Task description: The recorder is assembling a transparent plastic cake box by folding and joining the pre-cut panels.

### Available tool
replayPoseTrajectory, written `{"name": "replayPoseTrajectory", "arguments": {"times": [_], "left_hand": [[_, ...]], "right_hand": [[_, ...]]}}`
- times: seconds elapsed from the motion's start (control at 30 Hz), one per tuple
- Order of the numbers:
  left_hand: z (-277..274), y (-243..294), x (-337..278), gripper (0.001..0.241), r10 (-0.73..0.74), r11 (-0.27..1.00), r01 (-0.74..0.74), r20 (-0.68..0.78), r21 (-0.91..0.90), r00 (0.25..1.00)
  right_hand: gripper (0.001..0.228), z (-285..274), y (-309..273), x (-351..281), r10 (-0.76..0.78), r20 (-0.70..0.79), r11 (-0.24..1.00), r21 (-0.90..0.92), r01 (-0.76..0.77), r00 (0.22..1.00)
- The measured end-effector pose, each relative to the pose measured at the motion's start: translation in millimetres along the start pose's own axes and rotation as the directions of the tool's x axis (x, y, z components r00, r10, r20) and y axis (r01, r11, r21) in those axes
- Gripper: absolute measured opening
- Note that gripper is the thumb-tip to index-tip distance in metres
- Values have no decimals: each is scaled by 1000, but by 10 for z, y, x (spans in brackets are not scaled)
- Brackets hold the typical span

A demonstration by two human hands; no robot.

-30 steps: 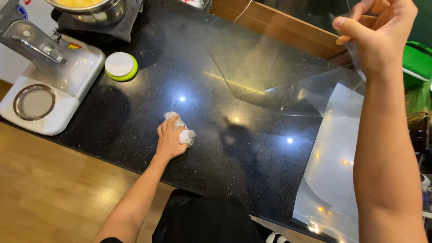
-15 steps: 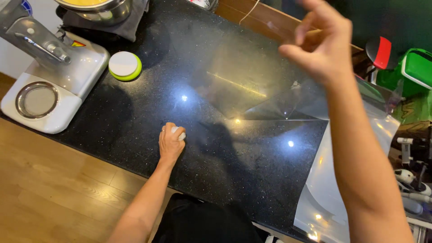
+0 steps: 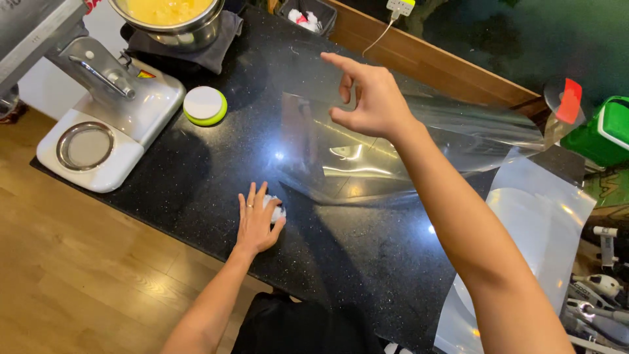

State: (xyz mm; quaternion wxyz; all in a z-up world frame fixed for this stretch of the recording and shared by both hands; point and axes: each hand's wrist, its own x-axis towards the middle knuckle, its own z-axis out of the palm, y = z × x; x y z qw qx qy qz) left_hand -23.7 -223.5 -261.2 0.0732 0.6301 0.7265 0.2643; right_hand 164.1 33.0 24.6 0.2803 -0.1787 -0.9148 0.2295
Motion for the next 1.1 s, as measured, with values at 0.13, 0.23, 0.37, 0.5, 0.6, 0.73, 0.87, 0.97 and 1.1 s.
{"name": "replayPoseTrajectory", "arguments": {"times": [0.13, 0.23, 0.37, 0.5, 0.6, 0.73, 0.87, 0.97, 1.1], "left_hand": [[-26, -1, 1, 47, 123, 992, -122, -15, 17, 992], [129, -67, 32, 46, 28, 999, -27, 22, -36, 999], [309, -256, 78, 22, -101, 995, 100, -28, -8, 995], [-240, 210, 374, 11, -364, 787, 70, -369, -613, 855], [-976, 807, 736, 21, -425, 611, -137, -469, -780, 774], [-1398, 1071, 1276, 28, -419, 399, -297, -461, -868, 782], [-1413, 1040, 1863, 13, -576, -125, -364, -232, -923, 784], [-1328, 1147, 2188, 12, -571, -335, -347, -104, -876, 815], [-1180, 1351, 2352, 15, -606, -350, -233, 30, -907, 795]], "right_hand": [[80, 69, -39, 50, 46, 16, 999, -7, -45, 999], [80, 120, -12, 71, 48, 37, 998, -39, -46, 998], [76, 311, 87, 81, -127, 14, 988, -84, 128, 992], [65, 441, -18, 109, -253, -44, 958, -153, 244, 966], [62, 476, -185, 115, -19, 24, 998, -66, 20, 1000], [59, 632, -19, 59, -57, 45, 998, -30, 58, 997], [80, 628, 30, 11, -167, -18, 986, 19, 167, 986], [93, 608, 20, -4, -288, -91, 955, 52, 293, 953], [94, 676, 93, -24, -289, -158, 951, 63, 302, 944]]}}
